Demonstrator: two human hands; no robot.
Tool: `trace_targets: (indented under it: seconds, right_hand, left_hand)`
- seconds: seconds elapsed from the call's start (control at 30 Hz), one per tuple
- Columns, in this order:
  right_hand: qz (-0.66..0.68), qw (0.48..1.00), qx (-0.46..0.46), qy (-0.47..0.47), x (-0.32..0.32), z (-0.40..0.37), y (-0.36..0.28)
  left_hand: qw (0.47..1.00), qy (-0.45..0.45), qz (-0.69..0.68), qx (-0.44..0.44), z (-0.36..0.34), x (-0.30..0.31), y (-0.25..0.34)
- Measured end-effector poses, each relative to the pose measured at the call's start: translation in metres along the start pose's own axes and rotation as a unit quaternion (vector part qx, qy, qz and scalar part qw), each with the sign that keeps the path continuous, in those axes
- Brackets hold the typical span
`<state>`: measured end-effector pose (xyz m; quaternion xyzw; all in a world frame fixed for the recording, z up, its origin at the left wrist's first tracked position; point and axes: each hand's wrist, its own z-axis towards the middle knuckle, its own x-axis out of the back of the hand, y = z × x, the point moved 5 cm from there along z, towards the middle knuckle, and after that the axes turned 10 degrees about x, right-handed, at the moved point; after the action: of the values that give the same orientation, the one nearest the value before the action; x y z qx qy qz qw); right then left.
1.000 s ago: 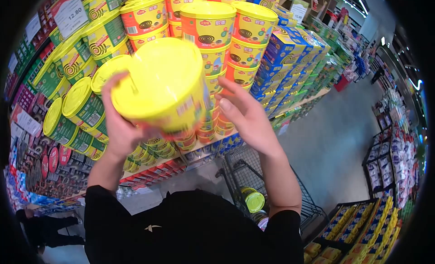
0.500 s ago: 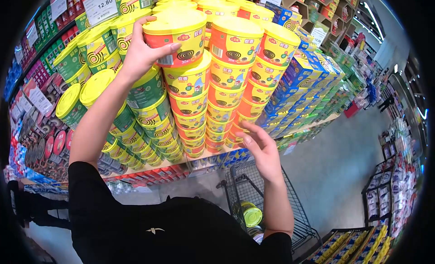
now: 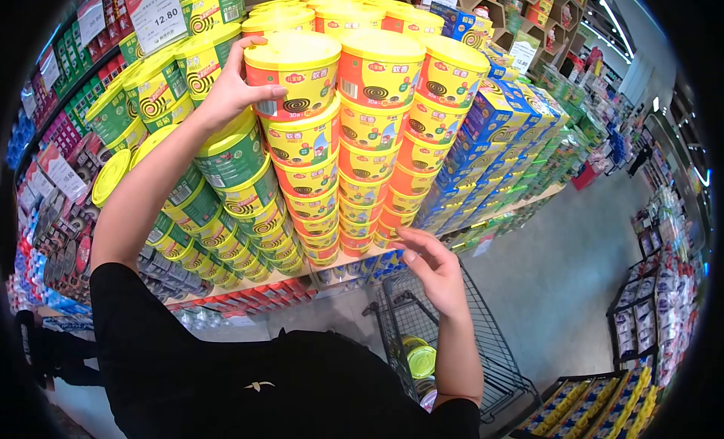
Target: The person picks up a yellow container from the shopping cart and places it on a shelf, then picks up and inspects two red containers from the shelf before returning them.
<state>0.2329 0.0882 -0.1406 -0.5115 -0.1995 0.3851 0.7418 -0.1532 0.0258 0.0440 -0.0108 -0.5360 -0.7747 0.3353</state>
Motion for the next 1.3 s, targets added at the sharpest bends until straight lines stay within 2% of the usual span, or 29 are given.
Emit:
trace_targets:
  seconds: [0.13, 0.33, 0.47, 0.53, 0.57, 0.6, 0.67, 0.7, 0.73, 0.77, 0.8, 0.83, 0.87, 0.93, 1.0, 1.1, 1.2, 1.3]
  right_hand:
    - [0.011, 1.0, -0.024, 0.014, 0.002, -0.006, 0.008]
    - [0.015, 0.996, -0.076, 0.036, 0.007, -0.017, 0.038]
    - [-0.117, 0.99, -0.079, 0.03, 0.036, -0.044, 0.102]
    - [-0.225, 0.962, -0.148, 0.052, 0.056, -0.084, 0.165]
    - [-0.277, 0.941, -0.185, 0.064, 0.065, -0.111, 0.201]
    - [-0.403, 0.899, -0.161, 0.058, 0.072, -0.149, 0.24]
    - [-0.633, 0.762, -0.128, 0.049, 0.076, -0.236, 0.304]
    - [-0.596, 0.764, -0.244, 0.045, 0.076, -0.268, 0.32]
    - [-0.546, 0.756, -0.358, 0.047, 0.073, -0.302, 0.331]
    - [-0.482, 0.739, -0.468, 0.052, 0.069, -0.339, 0.342]
    - [-0.42, 0.759, -0.496, 0.046, 0.069, -0.373, 0.366]
    - [-0.495, 0.754, -0.428, 0.053, 0.058, -0.373, 0.346]
    - [-0.51, 0.751, -0.414, 0.061, 0.053, -0.373, 0.333]
    - [-0.544, 0.73, -0.4, 0.101, 0.049, -0.372, 0.33]
    - [-0.561, 0.69, -0.443, 0.115, 0.048, -0.366, 0.337]
    - [-0.565, 0.683, -0.433, 0.162, 0.047, -0.367, 0.34]
    - [-0.574, 0.668, -0.444, 0.164, 0.04, -0.37, 0.338]
    - [-0.593, 0.652, -0.443, 0.167, 0.023, -0.375, 0.332]
  left_hand:
    - [1.0, -0.002, 0.004, 0.018, 0.001, 0.003, -0.005]
    - [1.0, -0.009, 0.001, 0.001, 0.008, 0.006, -0.018]
    - [0.998, -0.055, -0.003, 0.026, 0.004, 0.009, -0.013]
    - [0.997, -0.065, 0.008, 0.045, -0.002, 0.008, -0.006]
    - [0.997, -0.014, 0.07, 0.029, -0.007, 0.011, 0.003]
    - [0.991, 0.031, 0.129, 0.012, -0.016, 0.01, 0.012]
    - [0.96, 0.129, 0.243, -0.055, -0.044, -0.001, 0.029]
    - [0.932, 0.181, 0.294, -0.108, -0.067, -0.008, 0.037]
    - [0.93, 0.204, 0.268, -0.148, -0.094, -0.022, 0.045]
    - [0.937, 0.189, 0.232, -0.181, -0.125, -0.043, 0.053]
    - [0.951, 0.152, 0.122, -0.241, -0.154, -0.061, 0.034]
    - [0.949, 0.067, 0.206, -0.23, -0.184, -0.079, 0.025]
    - [0.951, -0.013, 0.107, -0.291, -0.207, -0.106, -0.004]
    - [0.965, -0.169, 0.146, -0.139, -0.228, -0.169, -0.047]
    - [0.976, -0.175, 0.024, 0.123, -0.255, -0.217, -0.128]
    - [0.907, -0.234, -0.075, 0.343, -0.303, -0.258, -0.216]
    - [0.911, -0.296, -0.039, 0.283, -0.336, -0.296, -0.257]
    - [0.915, -0.383, 0.063, 0.114, -0.349, -0.323, -0.249]
